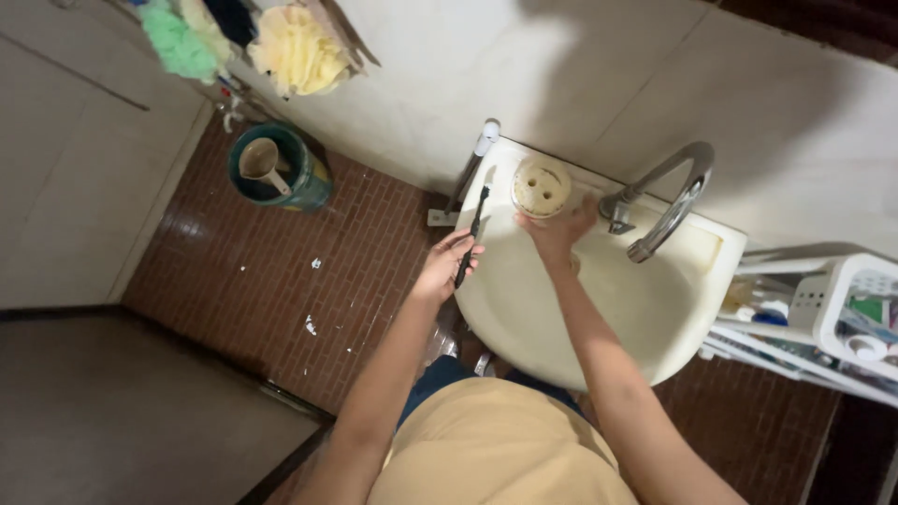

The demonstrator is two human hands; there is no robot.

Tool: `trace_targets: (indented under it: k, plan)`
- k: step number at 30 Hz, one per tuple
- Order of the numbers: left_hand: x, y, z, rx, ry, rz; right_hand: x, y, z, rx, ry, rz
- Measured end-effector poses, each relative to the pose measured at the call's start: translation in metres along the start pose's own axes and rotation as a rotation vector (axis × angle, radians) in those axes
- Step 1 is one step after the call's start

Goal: Organizing and cleaning various toiletries and bathroom items around the sink and storage shelves.

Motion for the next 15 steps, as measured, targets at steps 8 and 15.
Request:
trace_targets:
  k: [8, 15]
  plan:
    - [-0.001, 0.017, 0.009, 0.079, 0.172, 0.015, 0.052, -0.091, 0.067, 1.211, 0.897, 0.002]
    - [0.012, 0.020, 0.020, 0.113, 0.152, 0.015, 0.082, -0.093, 0.061, 1.501, 1.091, 0.026]
Point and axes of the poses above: each hand's wrist, its own y-axis towards the middle knuckle, its own x-axis out of the palm, z = x × y, the point moved 10 cm from there along y, towards the middle knuckle, and after that the axes turned 2 degrees about -x, right-handed, at the moved point
